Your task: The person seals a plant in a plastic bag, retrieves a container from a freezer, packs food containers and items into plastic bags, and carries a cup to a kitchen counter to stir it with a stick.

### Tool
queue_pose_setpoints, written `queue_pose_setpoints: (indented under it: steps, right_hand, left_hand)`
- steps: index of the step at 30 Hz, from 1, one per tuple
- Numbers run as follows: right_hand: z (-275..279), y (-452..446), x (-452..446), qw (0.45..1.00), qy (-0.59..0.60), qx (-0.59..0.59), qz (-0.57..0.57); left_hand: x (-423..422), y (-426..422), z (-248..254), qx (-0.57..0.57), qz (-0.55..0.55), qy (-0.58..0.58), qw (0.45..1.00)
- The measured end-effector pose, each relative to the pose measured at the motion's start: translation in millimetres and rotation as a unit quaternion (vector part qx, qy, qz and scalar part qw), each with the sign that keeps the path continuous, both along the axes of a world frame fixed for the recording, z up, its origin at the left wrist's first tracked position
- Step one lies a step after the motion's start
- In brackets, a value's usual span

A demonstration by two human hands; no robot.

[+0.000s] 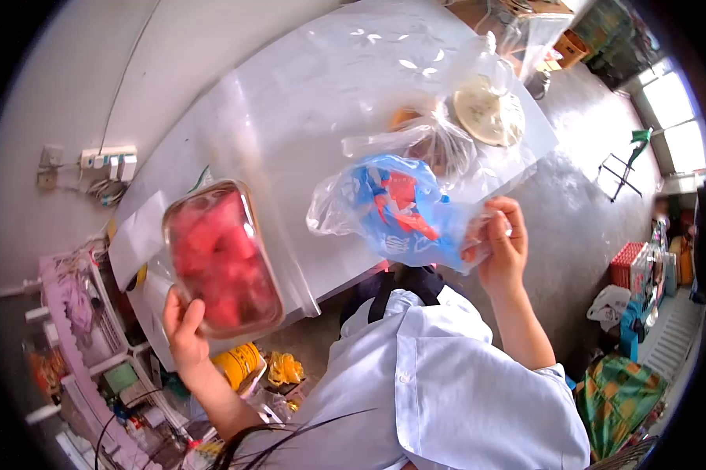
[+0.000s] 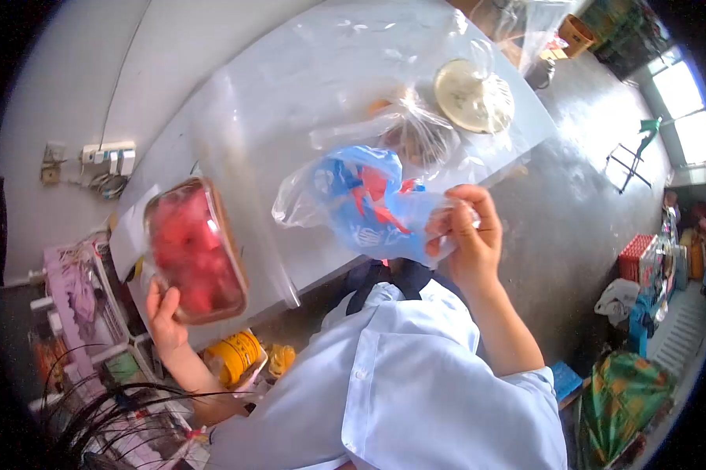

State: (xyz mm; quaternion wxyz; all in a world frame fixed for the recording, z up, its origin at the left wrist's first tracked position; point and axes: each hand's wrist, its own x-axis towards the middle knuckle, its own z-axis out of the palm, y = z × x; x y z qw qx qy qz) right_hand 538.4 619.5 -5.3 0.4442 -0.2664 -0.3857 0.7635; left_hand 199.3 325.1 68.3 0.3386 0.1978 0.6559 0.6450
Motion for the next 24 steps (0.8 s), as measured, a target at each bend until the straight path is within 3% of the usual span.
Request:
queue_pose_setpoints:
  steps: [3, 6, 7, 10, 13, 17, 20, 24]
  right_hand:
    - [-16, -3, -14, 0.997, 0.009, -0.019, 0.068]
    - [-26, -7, -22, 0.996, 0.035, -0.024, 0.075]
    - [-27, -9, -22, 0.996, 0.036, -0.027, 0.081]
    - [-38, -15, -16, 0.996, -0.006, 0.008, 0.092]
    - [-39, -18, -4, 0.99, -0.071, 0.101, 0.067]
    - [-41, -19, 5, 0.993, -0.061, 0.098, 0.03]
    - [-47, -24, 10, 0.981, -0.103, 0.14, 0.088]
    - [-45, -41, 8, 0.988, -0.066, 0.082, 0.111]
  left_hand:
    - [35, 4, 37, 0.04, -0.007, -0.049, 0.998]
    - [81, 29, 46, -0.003, 0.057, -0.189, 0.98]
    - [87, 35, 36, -0.012, -0.005, -0.24, 0.971]
    - [124, 92, 31, -0.077, -0.049, -0.375, 0.923]
    - [135, 104, -9, -0.058, -0.083, -0.41, 0.906]
    - [149, 125, -13, -0.133, -0.037, -0.436, 0.889]
    - [155, 134, -33, -0.137, 0.007, -0.43, 0.892]
    - [164, 154, -64, -0.075, 0.064, -0.423, 0.901]
